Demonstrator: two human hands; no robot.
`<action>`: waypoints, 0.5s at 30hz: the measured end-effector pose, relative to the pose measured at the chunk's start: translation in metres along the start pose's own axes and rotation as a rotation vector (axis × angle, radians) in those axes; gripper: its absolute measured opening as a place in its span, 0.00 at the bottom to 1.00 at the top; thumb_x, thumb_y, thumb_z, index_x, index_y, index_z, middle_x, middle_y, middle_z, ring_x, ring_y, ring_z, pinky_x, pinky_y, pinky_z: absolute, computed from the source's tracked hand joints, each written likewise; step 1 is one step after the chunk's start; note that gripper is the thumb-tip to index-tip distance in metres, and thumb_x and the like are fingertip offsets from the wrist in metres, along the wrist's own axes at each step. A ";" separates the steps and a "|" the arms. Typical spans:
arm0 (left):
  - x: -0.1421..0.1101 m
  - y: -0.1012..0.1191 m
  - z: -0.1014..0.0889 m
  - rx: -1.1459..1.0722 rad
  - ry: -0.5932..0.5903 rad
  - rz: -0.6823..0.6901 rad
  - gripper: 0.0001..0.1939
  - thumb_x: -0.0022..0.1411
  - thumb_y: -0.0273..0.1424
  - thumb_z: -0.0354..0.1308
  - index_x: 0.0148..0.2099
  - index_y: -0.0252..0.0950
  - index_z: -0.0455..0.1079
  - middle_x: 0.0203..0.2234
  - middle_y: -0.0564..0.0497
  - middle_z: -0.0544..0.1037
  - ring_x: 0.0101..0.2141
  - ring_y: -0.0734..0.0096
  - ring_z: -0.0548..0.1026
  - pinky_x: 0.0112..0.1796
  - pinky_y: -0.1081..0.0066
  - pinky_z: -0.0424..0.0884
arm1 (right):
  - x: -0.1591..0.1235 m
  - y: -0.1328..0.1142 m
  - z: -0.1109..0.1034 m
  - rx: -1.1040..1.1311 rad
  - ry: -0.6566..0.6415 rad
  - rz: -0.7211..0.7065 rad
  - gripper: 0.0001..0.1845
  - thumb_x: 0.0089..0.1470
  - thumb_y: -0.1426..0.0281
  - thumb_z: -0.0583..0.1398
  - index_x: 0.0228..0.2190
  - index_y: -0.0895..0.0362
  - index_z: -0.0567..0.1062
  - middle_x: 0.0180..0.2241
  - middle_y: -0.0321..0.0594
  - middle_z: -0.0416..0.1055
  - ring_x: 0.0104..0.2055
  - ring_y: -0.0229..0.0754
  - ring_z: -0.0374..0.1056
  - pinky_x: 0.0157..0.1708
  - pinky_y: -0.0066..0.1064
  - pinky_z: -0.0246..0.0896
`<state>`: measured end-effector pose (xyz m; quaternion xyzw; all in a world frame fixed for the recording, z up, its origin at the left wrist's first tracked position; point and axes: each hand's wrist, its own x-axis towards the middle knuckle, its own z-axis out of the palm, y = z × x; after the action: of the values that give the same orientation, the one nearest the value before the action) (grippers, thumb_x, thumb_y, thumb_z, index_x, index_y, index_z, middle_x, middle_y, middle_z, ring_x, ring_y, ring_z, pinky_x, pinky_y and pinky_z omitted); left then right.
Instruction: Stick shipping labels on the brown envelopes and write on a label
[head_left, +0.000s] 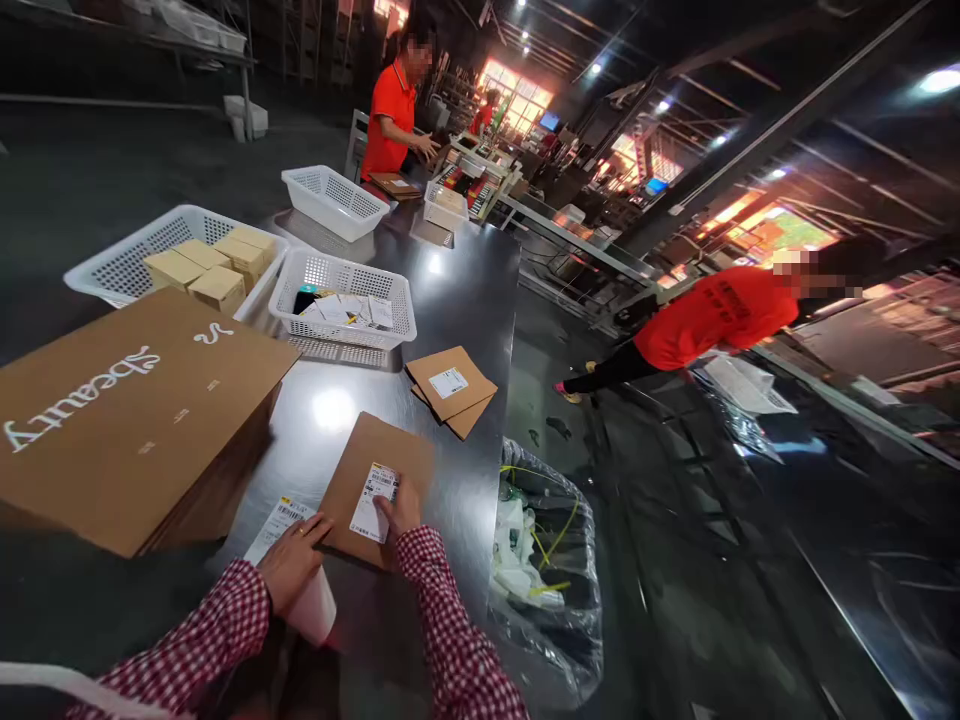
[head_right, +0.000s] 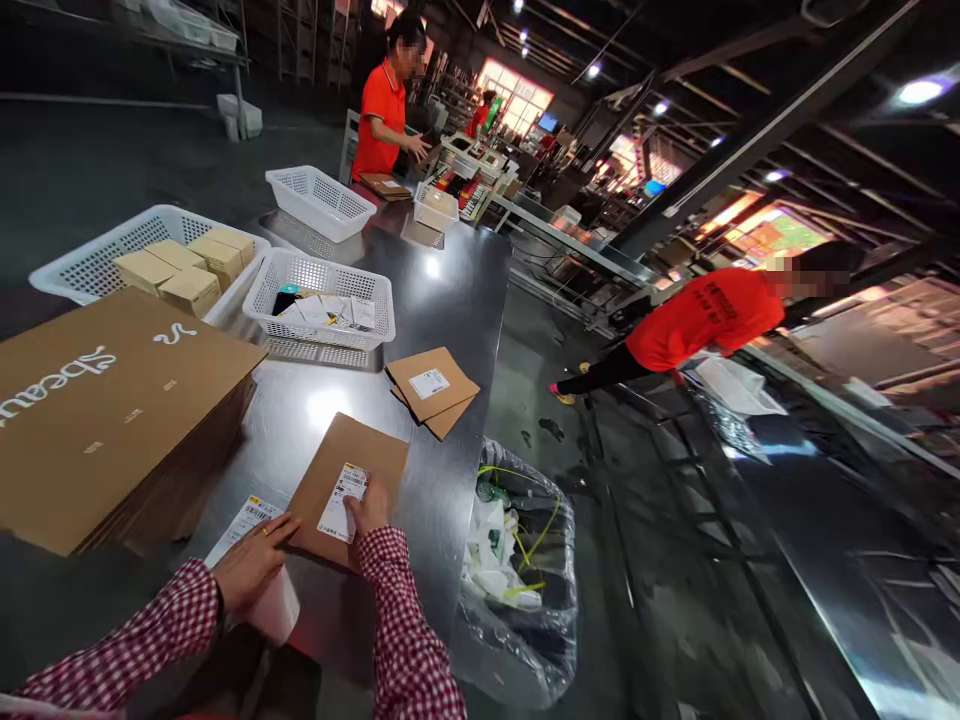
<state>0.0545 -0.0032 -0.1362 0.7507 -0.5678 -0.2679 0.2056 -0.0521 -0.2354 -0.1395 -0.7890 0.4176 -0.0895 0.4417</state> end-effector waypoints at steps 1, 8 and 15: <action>0.001 -0.003 0.004 -0.001 0.008 0.001 0.13 0.55 0.16 0.53 0.25 0.33 0.74 0.62 0.42 0.66 0.63 0.46 0.61 0.60 0.46 0.60 | -0.002 -0.002 -0.002 -0.053 0.009 0.009 0.30 0.41 0.70 0.63 0.49 0.61 0.68 0.47 0.53 0.71 0.51 0.55 0.67 0.53 0.47 0.61; -0.002 -0.012 0.016 -0.042 0.055 0.027 0.15 0.56 0.19 0.50 0.23 0.35 0.73 0.62 0.44 0.66 0.62 0.43 0.62 0.57 0.46 0.65 | -0.027 -0.015 0.036 -0.503 0.062 -0.128 0.34 0.60 0.63 0.54 0.64 0.62 0.58 0.67 0.56 0.49 0.69 0.61 0.43 0.67 0.57 0.30; 0.005 -0.023 0.011 -0.073 0.085 -0.015 0.17 0.63 0.26 0.46 0.36 0.35 0.78 0.57 0.40 0.72 0.59 0.50 0.67 0.59 0.52 0.64 | -0.016 0.031 0.007 -0.423 0.240 0.127 0.33 0.62 0.60 0.48 0.62 0.64 0.61 0.67 0.61 0.47 0.70 0.62 0.38 0.64 0.64 0.30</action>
<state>0.0655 -0.0022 -0.1600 0.7576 -0.5428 -0.2580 0.2547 -0.0766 -0.2277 -0.1640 -0.8198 0.5252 -0.0653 0.2188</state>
